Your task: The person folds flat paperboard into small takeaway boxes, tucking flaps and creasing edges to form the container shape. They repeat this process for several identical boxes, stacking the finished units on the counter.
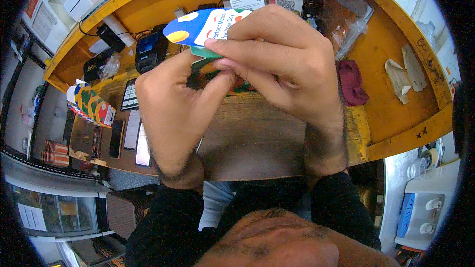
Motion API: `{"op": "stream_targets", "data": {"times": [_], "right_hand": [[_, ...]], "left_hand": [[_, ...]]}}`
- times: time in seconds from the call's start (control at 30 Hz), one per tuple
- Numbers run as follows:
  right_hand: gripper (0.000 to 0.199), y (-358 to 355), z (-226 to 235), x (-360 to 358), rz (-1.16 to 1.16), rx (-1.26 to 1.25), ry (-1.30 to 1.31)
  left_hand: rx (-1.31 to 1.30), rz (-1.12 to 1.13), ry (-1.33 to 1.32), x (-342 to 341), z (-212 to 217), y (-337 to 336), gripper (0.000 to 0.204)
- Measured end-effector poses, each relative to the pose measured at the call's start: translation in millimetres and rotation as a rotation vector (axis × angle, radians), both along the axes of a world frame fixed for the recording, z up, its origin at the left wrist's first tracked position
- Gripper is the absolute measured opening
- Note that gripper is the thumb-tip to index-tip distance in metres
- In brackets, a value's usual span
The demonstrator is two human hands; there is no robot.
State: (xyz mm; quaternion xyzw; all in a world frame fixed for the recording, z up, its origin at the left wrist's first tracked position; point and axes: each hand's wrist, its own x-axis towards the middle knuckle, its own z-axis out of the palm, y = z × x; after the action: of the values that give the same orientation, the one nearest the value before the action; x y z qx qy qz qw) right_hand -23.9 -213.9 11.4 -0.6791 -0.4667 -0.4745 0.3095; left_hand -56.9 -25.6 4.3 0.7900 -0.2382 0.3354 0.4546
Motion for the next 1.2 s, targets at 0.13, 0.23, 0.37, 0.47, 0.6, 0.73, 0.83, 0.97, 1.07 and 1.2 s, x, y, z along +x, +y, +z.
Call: {"op": "stream_targets", "data": {"times": [0.13,0.23,0.37,0.47,0.6,0.73,0.83,0.97,1.07,1.2], "right_hand": [[0.029,-1,5,0,-0.019,-0.015,-0.068],[0.025,-10,10,-8,-0.047,0.019,-0.075],[0.017,-11,18,-23,-0.016,0.229,-0.04],[0.017,-6,12,-21,0.084,0.394,0.051],[0.023,2,8,-13,0.034,0.391,-0.007],[0.028,-2,10,-6,-0.036,0.294,-0.133],[0.034,-9,15,-19,-0.072,0.174,0.037],[0.039,-19,17,-19,-0.066,0.028,0.052],[0.038,-17,14,-16,-0.008,0.028,0.059],[0.03,-16,13,-19,-0.042,-0.001,0.077]], "left_hand": [[0.035,0.083,-0.142,9,-6,3,0.02],[0.039,0.07,-0.094,3,3,3,0.031],[-0.392,-0.385,0.017,4,17,20,0.055],[-0.639,-0.68,0.111,8,16,26,0.067],[-0.632,-0.647,0.306,0,10,9,0.052],[-0.395,-0.553,0.449,9,20,20,0.037],[-0.352,-0.534,0.432,17,13,26,0.035],[-0.426,-0.594,0.488,26,10,23,0.036],[-0.482,-0.668,0.544,31,4,25,0.036],[-0.452,-0.711,0.562,33,2,31,0.038]]}}
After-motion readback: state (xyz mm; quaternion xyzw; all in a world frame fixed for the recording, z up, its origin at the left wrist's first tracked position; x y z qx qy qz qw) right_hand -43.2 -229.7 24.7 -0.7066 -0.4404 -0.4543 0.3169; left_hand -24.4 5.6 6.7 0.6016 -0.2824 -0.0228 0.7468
